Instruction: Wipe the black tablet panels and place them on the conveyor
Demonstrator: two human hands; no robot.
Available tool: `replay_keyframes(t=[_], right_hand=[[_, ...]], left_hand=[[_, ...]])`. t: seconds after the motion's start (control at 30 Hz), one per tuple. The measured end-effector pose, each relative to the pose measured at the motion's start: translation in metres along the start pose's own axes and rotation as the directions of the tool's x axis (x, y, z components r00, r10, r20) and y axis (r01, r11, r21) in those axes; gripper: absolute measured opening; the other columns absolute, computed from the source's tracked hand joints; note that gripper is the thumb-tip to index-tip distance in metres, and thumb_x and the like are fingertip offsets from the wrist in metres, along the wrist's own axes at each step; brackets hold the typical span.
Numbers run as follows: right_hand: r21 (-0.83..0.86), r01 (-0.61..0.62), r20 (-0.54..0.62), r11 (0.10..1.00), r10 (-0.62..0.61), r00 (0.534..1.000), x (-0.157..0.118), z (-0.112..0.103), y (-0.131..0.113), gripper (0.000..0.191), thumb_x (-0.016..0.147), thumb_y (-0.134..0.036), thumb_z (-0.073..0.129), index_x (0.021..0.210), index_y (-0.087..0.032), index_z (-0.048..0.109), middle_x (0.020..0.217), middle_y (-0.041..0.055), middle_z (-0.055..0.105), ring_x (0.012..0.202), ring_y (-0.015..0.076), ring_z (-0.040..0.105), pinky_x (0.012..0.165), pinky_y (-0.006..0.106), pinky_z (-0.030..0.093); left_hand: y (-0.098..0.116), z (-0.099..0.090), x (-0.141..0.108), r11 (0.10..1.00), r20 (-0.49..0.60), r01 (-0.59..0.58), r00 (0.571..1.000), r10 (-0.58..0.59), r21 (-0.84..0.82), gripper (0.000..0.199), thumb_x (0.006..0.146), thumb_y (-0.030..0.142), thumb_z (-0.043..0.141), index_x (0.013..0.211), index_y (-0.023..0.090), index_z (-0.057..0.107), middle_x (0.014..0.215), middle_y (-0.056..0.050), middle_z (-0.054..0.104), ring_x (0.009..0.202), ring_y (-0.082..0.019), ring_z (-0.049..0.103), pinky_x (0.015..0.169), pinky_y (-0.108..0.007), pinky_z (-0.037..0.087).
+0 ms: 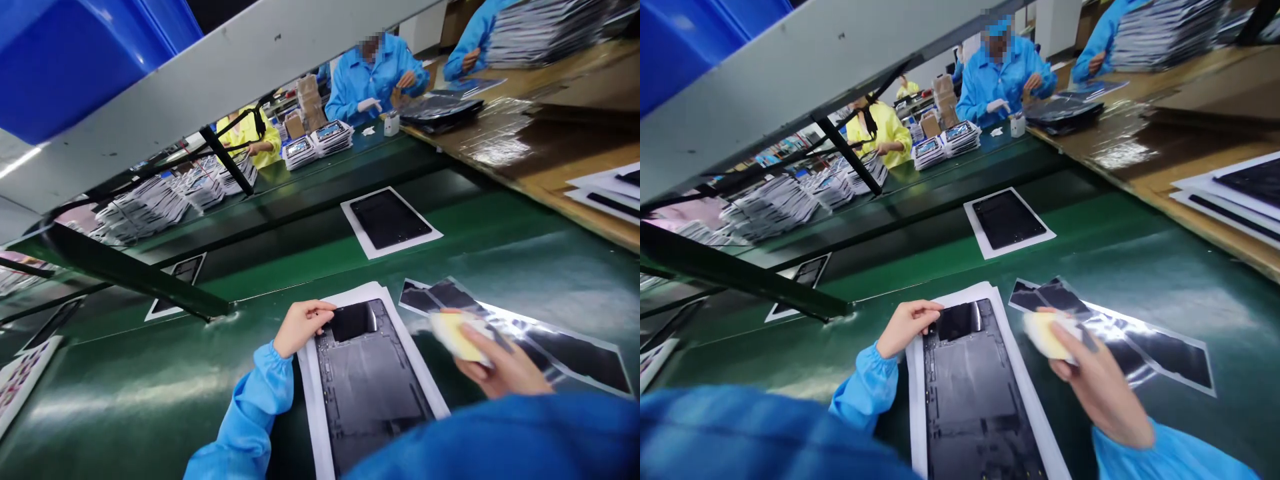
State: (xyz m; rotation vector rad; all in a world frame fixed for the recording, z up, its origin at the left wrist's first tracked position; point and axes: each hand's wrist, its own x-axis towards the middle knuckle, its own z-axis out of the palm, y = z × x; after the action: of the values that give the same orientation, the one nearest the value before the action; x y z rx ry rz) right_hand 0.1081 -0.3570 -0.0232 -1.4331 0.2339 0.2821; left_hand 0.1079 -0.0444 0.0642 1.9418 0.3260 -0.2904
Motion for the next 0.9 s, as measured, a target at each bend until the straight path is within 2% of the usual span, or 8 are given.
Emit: replay_keyframes(t=[0.07,0.13,0.2,0.27,0.33,0.4,0.67,0.9], right_hand=[[-0.072,0.106,-0.007,0.992,-0.107,0.994,-0.006,0.041,-0.027,0.05,0.071,-0.059,0.065,0.106,-0.023,0.068,0.069,0.0001,0.063,0.04,0.0099,0.042,0.034,0.025,0.035],[-0.197,0.184,0.016,0.963,-0.184,0.983,-0.005,0.073,-0.045,0.046,0.071,-0.057,0.065,0.098,-0.021,0.071,0.069,0.0009,0.066,0.043,0.0118,0.048,0.038,0.026,0.04],[-0.247,0.228,0.025,0.942,-0.229,0.973,0.0,0.093,-0.051,0.042,0.072,-0.056,0.063,0.094,-0.022,0.071,0.074,0.0021,0.069,0.054,0.016,0.058,0.049,0.028,0.048],[-0.276,0.261,0.022,0.925,-0.265,0.964,0.004,0.102,-0.05,0.039,0.073,-0.055,0.06,0.094,-0.023,0.071,0.084,0.0028,0.072,0.069,0.0203,0.064,0.063,0.031,0.053],[-0.313,0.289,0.023,0.905,-0.297,0.954,0.006,0.105,-0.045,0.037,0.073,-0.053,0.059,0.093,-0.024,0.071,0.092,0.003,0.073,0.081,0.0231,0.066,0.075,0.034,0.054],[-0.344,0.313,0.026,0.885,-0.325,0.946,0.005,0.106,-0.041,0.035,0.075,-0.052,0.058,0.093,-0.025,0.07,0.096,0.0031,0.074,0.087,0.0246,0.067,0.08,0.035,0.054],[-0.419,0.369,0.062,0.83,-0.379,0.923,0.007,0.102,-0.032,0.032,0.079,-0.05,0.054,0.095,-0.026,0.069,0.098,0.0032,0.074,0.09,0.0251,0.069,0.075,0.034,0.056],[-0.459,0.381,0.084,0.803,-0.388,0.918,0.007,0.101,-0.03,0.032,0.081,-0.05,0.053,0.098,-0.026,0.067,0.097,0.0033,0.074,0.088,0.025,0.069,0.079,0.036,0.055]], left_hand=[[-0.003,-0.001,0.002,1.0,0.02,0.005,1.0,-0.005,-0.014,0.027,0.075,0.022,0.064,0.097,0.011,0.074,0.066,0.001,0.063,0.047,-0.005,0.046,0.05,-0.017,0.04],[-0.005,-0.001,0.003,1.0,0.036,0.014,0.999,-0.013,-0.025,0.026,0.075,0.022,0.064,0.097,0.011,0.074,0.065,0.001,0.063,0.046,-0.004,0.046,0.05,-0.017,0.04],[-0.007,-0.001,0.004,0.999,0.046,0.023,0.999,-0.022,-0.032,0.026,0.075,0.021,0.064,0.096,0.01,0.074,0.065,0.001,0.063,0.046,-0.004,0.046,0.049,-0.017,0.04],[-0.008,-0.001,0.004,0.999,0.053,0.03,0.998,-0.028,-0.032,0.026,0.075,0.021,0.064,0.096,0.01,0.074,0.065,0.0,0.064,0.046,-0.004,0.046,0.049,-0.016,0.04],[-0.008,-0.001,0.005,0.999,0.056,0.033,0.998,-0.032,-0.024,0.026,0.075,0.021,0.064,0.096,0.011,0.074,0.066,0.0,0.065,0.045,-0.004,0.047,0.048,-0.016,0.04],[-0.007,-0.001,0.005,0.999,0.057,0.04,0.998,-0.039,-0.009,0.026,0.075,0.022,0.064,0.096,0.011,0.075,0.066,0.0,0.066,0.045,-0.005,0.047,0.049,-0.017,0.041],[-0.006,-0.002,0.005,0.998,0.061,0.052,0.997,-0.055,0.04,0.024,0.075,0.023,0.064,0.093,0.012,0.075,0.055,0.002,0.062,0.042,-0.006,0.047,0.047,-0.016,0.039],[-0.01,-0.001,0.007,0.997,0.07,0.043,0.996,-0.047,0.06,0.024,0.076,0.024,0.064,0.094,0.013,0.075,0.048,0.004,0.057,0.04,-0.006,0.047,0.047,-0.016,0.037]])
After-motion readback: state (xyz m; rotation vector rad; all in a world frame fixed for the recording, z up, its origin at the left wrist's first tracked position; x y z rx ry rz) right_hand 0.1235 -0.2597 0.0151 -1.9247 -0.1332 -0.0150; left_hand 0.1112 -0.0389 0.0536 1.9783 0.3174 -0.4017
